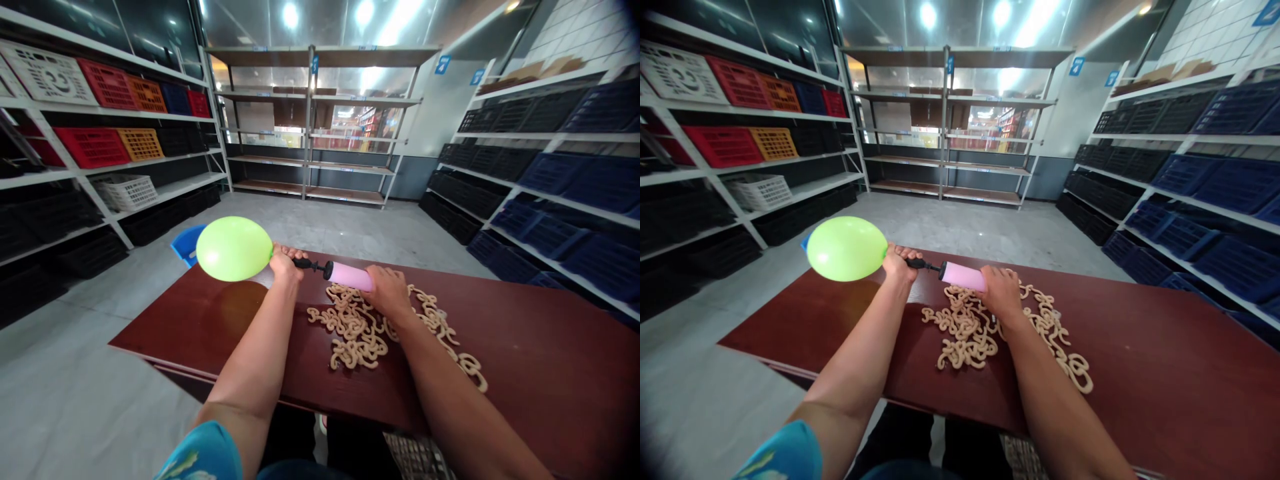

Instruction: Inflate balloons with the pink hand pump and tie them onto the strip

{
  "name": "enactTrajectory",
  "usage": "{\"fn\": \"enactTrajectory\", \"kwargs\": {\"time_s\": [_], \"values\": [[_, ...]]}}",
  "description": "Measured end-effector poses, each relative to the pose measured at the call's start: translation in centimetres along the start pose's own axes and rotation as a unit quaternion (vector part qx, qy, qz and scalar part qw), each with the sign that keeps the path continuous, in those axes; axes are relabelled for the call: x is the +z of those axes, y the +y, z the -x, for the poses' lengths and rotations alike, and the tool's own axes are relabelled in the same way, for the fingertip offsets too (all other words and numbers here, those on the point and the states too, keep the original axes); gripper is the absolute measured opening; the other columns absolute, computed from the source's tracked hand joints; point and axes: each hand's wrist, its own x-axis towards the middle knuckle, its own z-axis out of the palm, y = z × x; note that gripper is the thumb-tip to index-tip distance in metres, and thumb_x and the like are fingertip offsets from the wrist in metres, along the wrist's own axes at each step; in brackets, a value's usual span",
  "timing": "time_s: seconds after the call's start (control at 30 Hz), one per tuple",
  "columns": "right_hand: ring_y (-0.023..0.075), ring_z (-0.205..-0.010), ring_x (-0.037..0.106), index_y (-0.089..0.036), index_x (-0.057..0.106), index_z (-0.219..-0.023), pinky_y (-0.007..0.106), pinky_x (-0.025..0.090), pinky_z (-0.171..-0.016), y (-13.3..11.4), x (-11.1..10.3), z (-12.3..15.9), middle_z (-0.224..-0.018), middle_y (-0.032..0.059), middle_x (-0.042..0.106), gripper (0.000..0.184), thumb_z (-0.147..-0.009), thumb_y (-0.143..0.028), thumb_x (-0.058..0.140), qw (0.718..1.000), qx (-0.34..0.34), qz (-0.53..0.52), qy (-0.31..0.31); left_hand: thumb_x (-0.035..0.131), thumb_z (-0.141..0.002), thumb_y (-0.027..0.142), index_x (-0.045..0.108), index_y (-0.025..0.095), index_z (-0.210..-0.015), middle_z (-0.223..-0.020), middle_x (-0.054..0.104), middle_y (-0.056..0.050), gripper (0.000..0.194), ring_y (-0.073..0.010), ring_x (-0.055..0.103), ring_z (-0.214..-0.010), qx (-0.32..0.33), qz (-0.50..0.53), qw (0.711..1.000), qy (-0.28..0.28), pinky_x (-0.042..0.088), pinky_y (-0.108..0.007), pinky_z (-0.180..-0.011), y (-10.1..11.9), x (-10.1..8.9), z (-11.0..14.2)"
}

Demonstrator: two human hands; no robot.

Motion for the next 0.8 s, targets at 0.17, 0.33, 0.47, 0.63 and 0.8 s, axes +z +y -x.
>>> {"fn": "enactTrajectory", "kwargs": {"time_s": [0.17, 0.33, 0.47, 0.63, 0.8], "values": [[0.0208, -0.088, 0.049, -0.022, 0.053, -0.095, 0.033, 0.023, -0.075, 3.4, 0.4, 0.2, -0.093, 0.0042, 0.061, 0.028, -0.068, -0.028, 0.056, 0.999, 0.043, -0.003, 0.005, 0.038, -0.082, 0.032, 0.02, 0.021, -0.059, -0.044, 0.02, 0.008, 0.031, -0.0079, 0.028, -0.034, 0.033, 0.012, 0.999, 0.014, 0.034, -0.026, -0.044, 2.6, -0.6, -1.2], [0.0213, -0.089, 0.048, -0.021, 0.053, -0.096, 0.033, 0.022, -0.076, 4.4, 0.7, 0.5, -0.092, 0.005, 0.061, 0.029, -0.068, -0.025, 0.056, 0.998, 0.056, 0.01, 0.015, 0.038, -0.081, 0.029, 0.021, 0.021, -0.058, -0.044, 0.021, 0.008, 0.03, -0.0077, 0.028, -0.034, 0.043, 0.021, 0.999, 0.007, 0.034, -0.026, -0.043, 2.5, -0.9, -1.5], [0.0222, -0.089, 0.047, -0.019, 0.051, -0.095, 0.033, 0.022, -0.076, 2.8, 0.6, 0.4, -0.092, 0.007, 0.06, 0.029, -0.068, -0.027, 0.057, 0.999, 0.043, 0.025, 0.016, 0.038, -0.083, 0.03, 0.02, 0.02, -0.058, -0.045, 0.021, 0.007, 0.032, -0.0076, 0.028, -0.034, 0.028, 0.023, 0.999, -0.003, 0.033, -0.025, -0.043, 1.0, -0.7, -0.8], [0.0219, -0.086, 0.047, -0.018, 0.051, -0.092, 0.033, 0.022, -0.075, 0.1, 0.2, 0.3, -0.088, 0.0076, 0.06, 0.024, -0.073, -0.033, 0.054, 1.0, 0.005, 0.023, 0.017, 0.038, -0.085, 0.034, 0.018, 0.02, -0.058, -0.045, 0.019, 0.007, 0.035, -0.008, 0.028, -0.035, 0.0, 0.008, 1.0, -0.011, 0.032, -0.025, -0.043, -1.2, -0.1, 0.6], [0.0214, -0.084, 0.049, -0.018, 0.051, -0.09, 0.033, 0.023, -0.075, -1.1, 0.3, 0.2, -0.086, 0.0072, 0.061, 0.023, -0.074, -0.034, 0.054, 1.0, -0.017, 0.009, 0.007, 0.037, -0.086, 0.038, 0.019, 0.021, -0.059, -0.045, 0.019, 0.007, 0.037, -0.0082, 0.028, -0.035, -0.014, -0.009, 1.0, -0.012, 0.032, -0.026, -0.044, -1.9, 0.2, 1.0]]}}
